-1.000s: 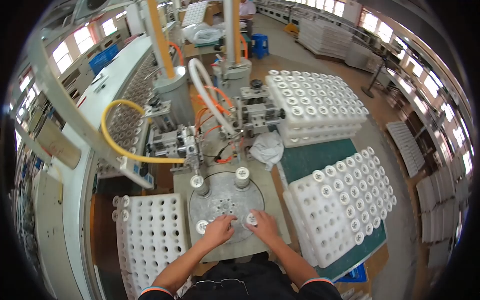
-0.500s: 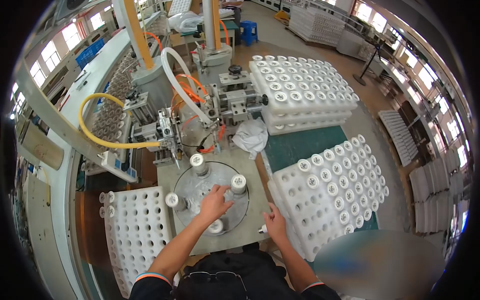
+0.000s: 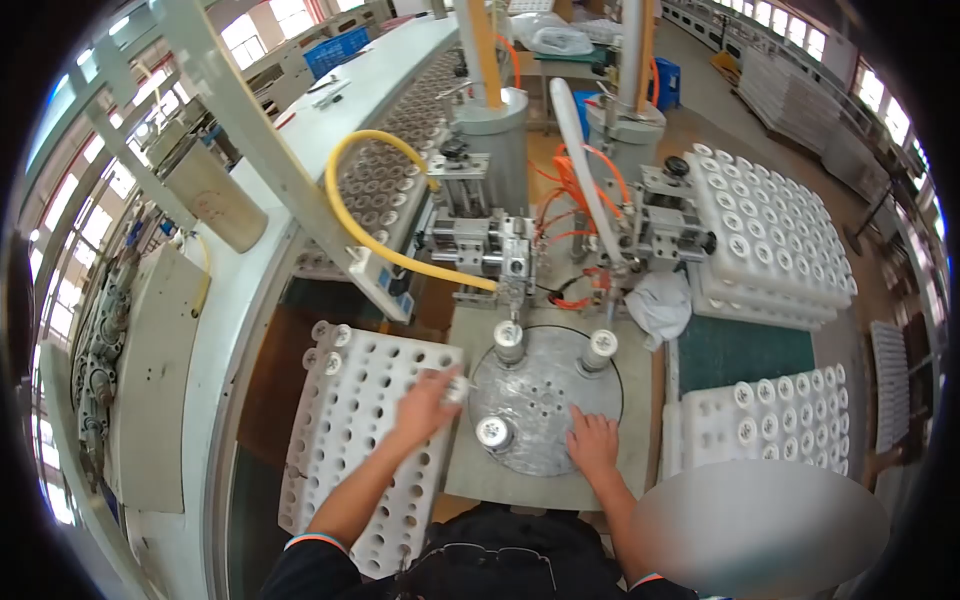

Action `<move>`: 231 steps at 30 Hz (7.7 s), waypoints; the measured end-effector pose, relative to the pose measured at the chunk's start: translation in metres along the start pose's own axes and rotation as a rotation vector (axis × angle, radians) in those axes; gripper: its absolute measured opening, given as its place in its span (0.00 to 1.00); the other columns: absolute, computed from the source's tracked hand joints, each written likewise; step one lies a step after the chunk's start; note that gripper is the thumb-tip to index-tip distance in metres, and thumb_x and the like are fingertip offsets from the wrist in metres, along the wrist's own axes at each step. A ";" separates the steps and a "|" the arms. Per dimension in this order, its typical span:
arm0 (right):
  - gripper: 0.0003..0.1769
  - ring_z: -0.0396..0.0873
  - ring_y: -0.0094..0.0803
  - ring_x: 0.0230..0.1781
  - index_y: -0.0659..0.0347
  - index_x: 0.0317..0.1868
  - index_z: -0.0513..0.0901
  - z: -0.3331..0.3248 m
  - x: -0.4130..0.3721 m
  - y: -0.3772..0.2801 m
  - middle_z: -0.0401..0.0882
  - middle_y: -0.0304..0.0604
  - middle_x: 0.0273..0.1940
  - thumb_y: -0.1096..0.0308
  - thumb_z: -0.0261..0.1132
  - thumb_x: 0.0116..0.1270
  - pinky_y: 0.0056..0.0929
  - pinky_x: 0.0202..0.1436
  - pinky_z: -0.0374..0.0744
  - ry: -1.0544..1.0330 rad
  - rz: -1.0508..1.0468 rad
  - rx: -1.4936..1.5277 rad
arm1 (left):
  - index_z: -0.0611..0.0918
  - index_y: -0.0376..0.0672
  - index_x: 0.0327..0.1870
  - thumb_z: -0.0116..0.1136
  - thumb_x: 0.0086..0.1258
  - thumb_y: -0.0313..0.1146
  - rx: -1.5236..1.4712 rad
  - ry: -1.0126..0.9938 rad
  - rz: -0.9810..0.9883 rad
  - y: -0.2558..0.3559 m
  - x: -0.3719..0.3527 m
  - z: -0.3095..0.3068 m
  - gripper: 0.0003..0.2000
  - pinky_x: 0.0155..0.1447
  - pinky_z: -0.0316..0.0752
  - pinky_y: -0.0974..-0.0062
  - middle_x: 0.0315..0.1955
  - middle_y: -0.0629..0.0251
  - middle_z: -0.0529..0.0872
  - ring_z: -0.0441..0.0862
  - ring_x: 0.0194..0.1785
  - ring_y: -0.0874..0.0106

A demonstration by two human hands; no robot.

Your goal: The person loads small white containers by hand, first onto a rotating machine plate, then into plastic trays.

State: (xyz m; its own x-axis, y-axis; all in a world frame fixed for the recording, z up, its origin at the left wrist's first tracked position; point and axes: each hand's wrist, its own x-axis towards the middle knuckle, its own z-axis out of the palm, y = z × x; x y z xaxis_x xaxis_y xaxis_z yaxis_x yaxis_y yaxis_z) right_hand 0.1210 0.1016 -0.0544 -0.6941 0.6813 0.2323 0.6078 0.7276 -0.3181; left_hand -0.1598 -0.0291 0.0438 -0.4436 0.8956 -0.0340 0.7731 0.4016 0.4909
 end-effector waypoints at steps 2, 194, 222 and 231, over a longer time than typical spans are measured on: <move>0.31 0.73 0.38 0.40 0.52 0.58 0.75 0.001 0.005 -0.001 0.77 0.40 0.37 0.61 0.69 0.51 0.42 0.47 0.66 -0.060 0.025 -0.045 | 0.70 0.58 0.65 0.66 0.55 0.37 0.003 0.158 -0.121 -0.069 0.007 -0.024 0.33 0.48 0.77 0.61 0.52 0.55 0.75 0.80 0.48 0.56; 0.30 0.72 0.43 0.49 0.57 0.57 0.75 -0.197 -0.164 0.184 0.76 0.44 0.47 0.52 0.69 0.56 0.43 0.52 0.67 0.515 0.746 -0.422 | 0.72 0.44 0.62 0.68 0.52 0.28 -0.254 -0.232 0.310 0.074 -0.002 0.080 0.32 0.44 0.76 0.70 0.48 0.56 0.79 0.82 0.39 0.64; 0.40 0.74 0.46 0.50 0.53 0.64 0.67 -0.046 -0.049 -0.005 0.75 0.47 0.49 0.50 0.71 0.52 0.42 0.52 0.70 -0.095 0.431 0.144 | 0.78 0.48 0.52 0.73 0.44 0.41 0.276 0.187 0.058 -0.076 0.073 0.042 0.30 0.65 0.53 0.44 0.50 0.63 0.80 0.67 0.65 0.60; 0.34 0.74 0.32 0.35 0.59 0.66 0.66 -0.048 -0.126 0.036 0.76 0.45 0.35 0.68 0.66 0.59 0.30 0.43 0.74 0.155 0.726 0.570 | 0.73 0.45 0.60 0.71 0.49 0.42 -0.045 0.084 0.394 0.038 0.043 0.065 0.34 0.64 0.63 0.55 0.57 0.55 0.74 0.68 0.63 0.55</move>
State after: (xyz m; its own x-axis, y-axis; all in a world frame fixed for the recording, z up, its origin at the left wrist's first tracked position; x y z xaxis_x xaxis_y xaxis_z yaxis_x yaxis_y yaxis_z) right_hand 0.2493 0.0457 -0.0509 -0.1348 0.9865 -0.0928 0.5628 -0.0009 -0.8266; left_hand -0.1202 0.0370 0.0040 -0.1540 0.9599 0.2344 0.8717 0.0202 0.4897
